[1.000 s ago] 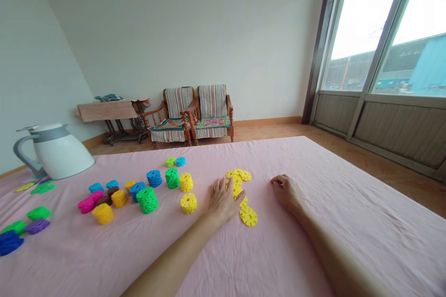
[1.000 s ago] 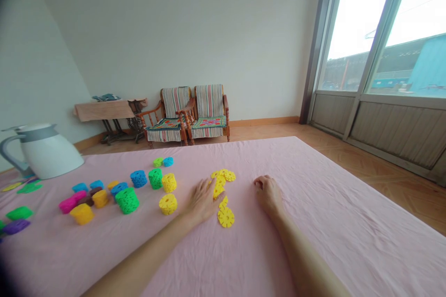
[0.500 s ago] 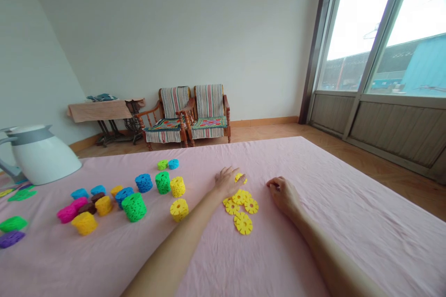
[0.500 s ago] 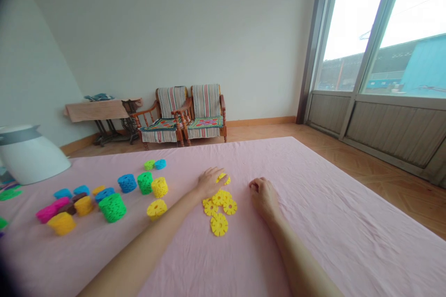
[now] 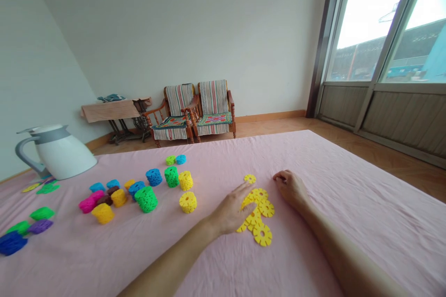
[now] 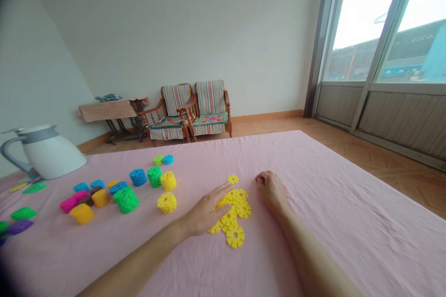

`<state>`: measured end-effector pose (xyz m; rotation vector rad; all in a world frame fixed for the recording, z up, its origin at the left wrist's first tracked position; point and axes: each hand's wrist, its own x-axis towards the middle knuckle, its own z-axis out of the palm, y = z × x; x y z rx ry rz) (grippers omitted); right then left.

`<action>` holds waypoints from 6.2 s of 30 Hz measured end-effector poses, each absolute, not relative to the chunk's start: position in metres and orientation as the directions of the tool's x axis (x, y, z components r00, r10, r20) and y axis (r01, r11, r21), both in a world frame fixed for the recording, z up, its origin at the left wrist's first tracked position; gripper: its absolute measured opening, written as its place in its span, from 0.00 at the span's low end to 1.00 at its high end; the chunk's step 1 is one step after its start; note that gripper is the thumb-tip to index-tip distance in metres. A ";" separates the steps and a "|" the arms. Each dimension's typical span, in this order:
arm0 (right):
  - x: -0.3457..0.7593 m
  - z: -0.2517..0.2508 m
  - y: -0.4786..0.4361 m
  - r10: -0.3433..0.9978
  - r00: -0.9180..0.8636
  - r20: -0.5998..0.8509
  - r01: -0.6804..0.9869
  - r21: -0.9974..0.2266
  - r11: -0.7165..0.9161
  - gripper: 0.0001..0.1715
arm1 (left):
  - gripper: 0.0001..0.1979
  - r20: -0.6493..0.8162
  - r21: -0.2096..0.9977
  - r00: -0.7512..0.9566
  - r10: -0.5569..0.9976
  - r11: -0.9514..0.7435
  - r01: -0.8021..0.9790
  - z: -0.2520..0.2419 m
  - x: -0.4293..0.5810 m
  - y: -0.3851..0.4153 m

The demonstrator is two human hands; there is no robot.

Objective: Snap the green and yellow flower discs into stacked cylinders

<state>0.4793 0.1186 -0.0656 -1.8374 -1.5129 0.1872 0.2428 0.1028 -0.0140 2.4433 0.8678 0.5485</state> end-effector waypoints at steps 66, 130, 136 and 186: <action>0.482 -0.066 0.120 0.904 0.281 0.322 0.803 -0.595 -0.038 0.15 | 0.08 0.355 0.376 0.428 0.831 -0.546 0.748 -0.023 0.205 0.116; 0.483 -0.066 0.119 0.903 0.273 0.332 0.813 -0.581 -0.033 0.16 | 0.10 0.178 0.451 0.598 0.781 -0.605 0.656 -0.008 0.206 0.084; 0.482 -0.066 0.118 0.902 0.282 0.328 0.812 -0.582 -0.042 0.16 | 0.09 0.297 0.464 0.439 0.848 -0.530 0.710 -0.007 0.202 0.100; 0.484 -0.067 0.119 0.910 0.266 0.318 0.817 -0.575 -0.037 0.16 | 0.14 0.262 0.384 0.629 0.732 -0.677 0.628 -0.015 0.230 0.090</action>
